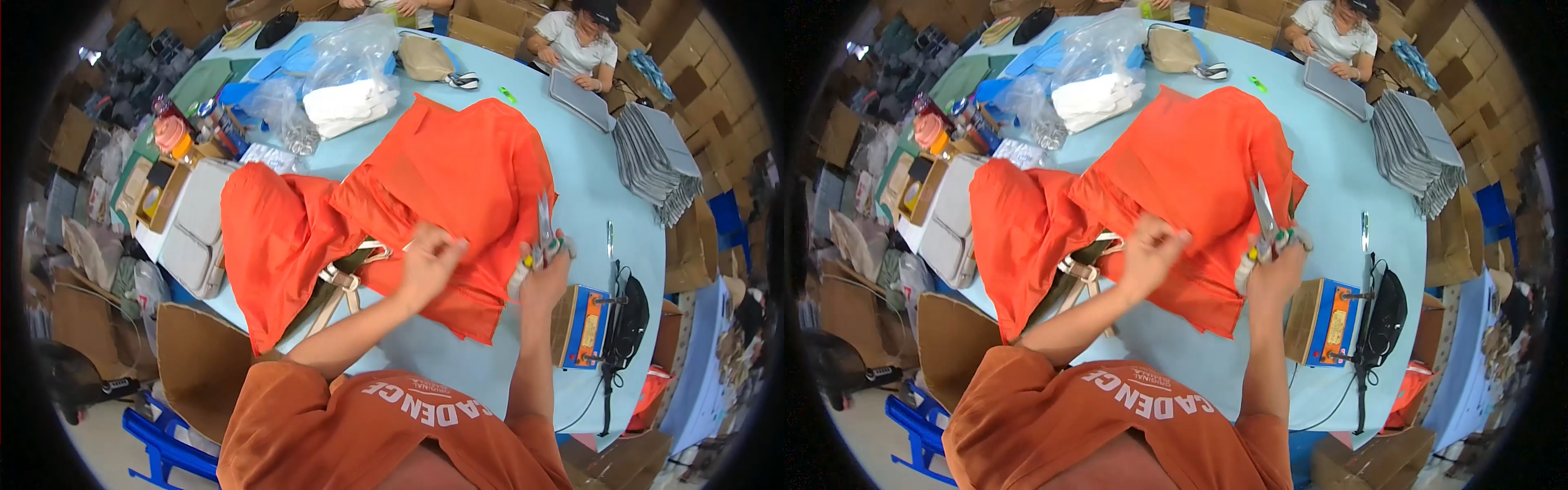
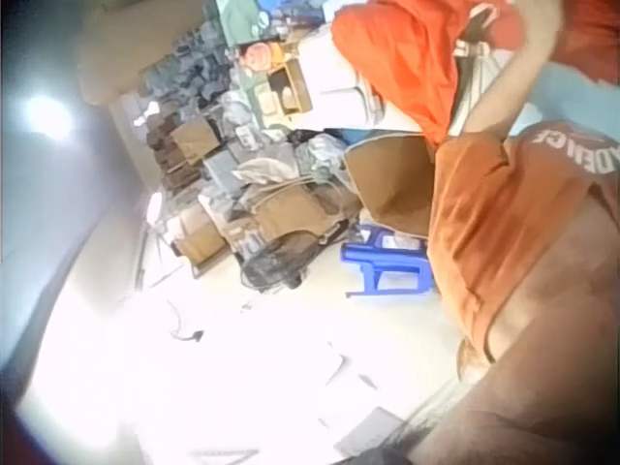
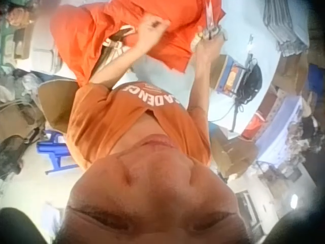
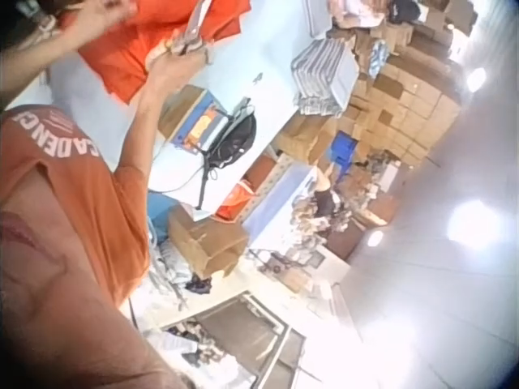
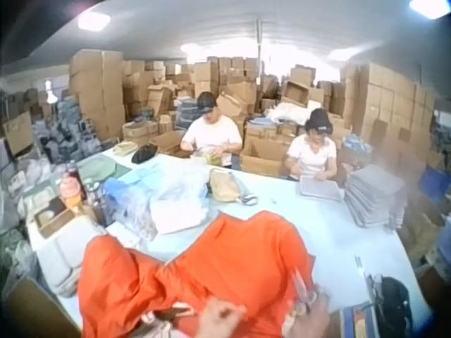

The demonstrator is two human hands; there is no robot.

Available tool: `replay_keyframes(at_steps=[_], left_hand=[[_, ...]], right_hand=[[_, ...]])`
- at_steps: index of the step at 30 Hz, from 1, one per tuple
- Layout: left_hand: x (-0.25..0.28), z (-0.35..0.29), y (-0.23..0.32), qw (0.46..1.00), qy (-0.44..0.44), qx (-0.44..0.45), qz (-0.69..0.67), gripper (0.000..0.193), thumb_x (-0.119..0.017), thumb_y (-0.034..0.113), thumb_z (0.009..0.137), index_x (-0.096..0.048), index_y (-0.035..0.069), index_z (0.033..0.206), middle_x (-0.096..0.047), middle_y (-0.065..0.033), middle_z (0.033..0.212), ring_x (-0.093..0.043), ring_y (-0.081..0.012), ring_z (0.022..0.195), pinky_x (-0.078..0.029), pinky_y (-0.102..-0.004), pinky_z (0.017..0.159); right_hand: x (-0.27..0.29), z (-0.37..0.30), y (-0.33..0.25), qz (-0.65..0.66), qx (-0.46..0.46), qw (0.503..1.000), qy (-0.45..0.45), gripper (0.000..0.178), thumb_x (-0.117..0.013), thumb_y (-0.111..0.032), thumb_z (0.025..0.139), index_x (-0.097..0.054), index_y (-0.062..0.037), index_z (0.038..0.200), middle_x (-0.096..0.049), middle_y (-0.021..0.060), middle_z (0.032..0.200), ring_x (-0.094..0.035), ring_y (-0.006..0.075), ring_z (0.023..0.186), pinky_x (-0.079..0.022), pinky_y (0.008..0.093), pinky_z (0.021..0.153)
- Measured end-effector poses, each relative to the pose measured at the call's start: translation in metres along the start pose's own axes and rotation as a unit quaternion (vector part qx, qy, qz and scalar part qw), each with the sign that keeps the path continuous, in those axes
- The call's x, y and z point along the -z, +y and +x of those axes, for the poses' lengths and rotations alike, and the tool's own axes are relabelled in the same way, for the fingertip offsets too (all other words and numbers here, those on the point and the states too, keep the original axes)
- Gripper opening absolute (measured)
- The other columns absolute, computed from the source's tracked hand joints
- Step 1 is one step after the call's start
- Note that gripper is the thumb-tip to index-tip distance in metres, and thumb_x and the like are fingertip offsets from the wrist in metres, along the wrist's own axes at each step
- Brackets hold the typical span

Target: Inspecting orange fabric bags, trimming loose threads with scissors, and turning them right-side out.

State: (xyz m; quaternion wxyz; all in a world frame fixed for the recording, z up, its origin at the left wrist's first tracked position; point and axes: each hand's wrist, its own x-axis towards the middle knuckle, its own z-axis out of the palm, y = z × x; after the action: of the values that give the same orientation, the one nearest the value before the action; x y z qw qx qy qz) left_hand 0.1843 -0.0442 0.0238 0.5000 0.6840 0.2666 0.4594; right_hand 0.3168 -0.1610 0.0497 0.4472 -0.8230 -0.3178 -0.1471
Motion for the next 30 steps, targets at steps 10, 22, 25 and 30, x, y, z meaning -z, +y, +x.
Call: replay_keyframes(at_steps=[10, 22, 25, 30], left_hand=[[0.091, -0.069, -0.039, 0.991, 0.049, 0.095, -0.086, 0.011, -0.054, 0.007, 0.078, -0.055, 0.004, 0.089, -0.057, -0.0035, 0.088, -0.053, -0.0106, 0.071, -0.042, -0.0228, 0.059], [0.058, -0.128, -0.058, 0.991, -0.100, 0.082, -0.040, 0.030, -0.060, 0.000, 0.069, -0.054, 0.005, 0.098, -0.055, -0.0112, 0.096, -0.055, -0.0232, 0.085, -0.045, -0.0271, 0.061], [0.047, -0.126, -0.062, 0.994, -0.101, 0.010, -0.041, 0.024, -0.058, 0.000, 0.071, -0.055, 0.003, 0.095, -0.056, -0.0115, 0.092, -0.055, -0.0252, 0.085, -0.045, -0.0280, 0.066], [0.033, -0.087, -0.025, 0.992, -0.068, -0.058, -0.094, 0.013, -0.053, 0.002, 0.076, -0.056, 0.000, 0.089, -0.058, -0.0105, 0.081, -0.055, -0.0218, 0.077, -0.043, -0.0266, 0.069]], right_hand=[[-0.006, 0.002, 0.004, -0.165, -0.018, 0.980, -0.110, 0.028, -0.065, -0.017, 0.069, -0.048, -0.0018, 0.086, -0.055, 0.0159, 0.086, -0.051, 0.0343, 0.084, -0.042, 0.0415, 0.067], [0.022, -0.087, -0.078, 0.016, -0.026, 0.953, -0.301, 0.028, -0.067, -0.012, 0.072, -0.049, 0.0018, 0.088, -0.056, 0.0058, 0.074, -0.050, 0.0114, 0.061, -0.045, 0.0255, 0.056], [0.021, -0.088, -0.072, 0.051, -0.061, 0.958, -0.276, 0.035, -0.072, -0.017, 0.067, -0.049, 0.0013, 0.086, -0.056, 0.0061, 0.072, -0.048, 0.0111, 0.060, -0.043, 0.0242, 0.055], [0.019, -0.057, -0.075, 0.073, -0.102, 0.965, -0.231, 0.030, -0.070, -0.014, 0.069, -0.049, 0.0005, 0.085, -0.052, 0.0042, 0.068, -0.047, 0.0108, 0.063, -0.044, 0.0240, 0.059]])
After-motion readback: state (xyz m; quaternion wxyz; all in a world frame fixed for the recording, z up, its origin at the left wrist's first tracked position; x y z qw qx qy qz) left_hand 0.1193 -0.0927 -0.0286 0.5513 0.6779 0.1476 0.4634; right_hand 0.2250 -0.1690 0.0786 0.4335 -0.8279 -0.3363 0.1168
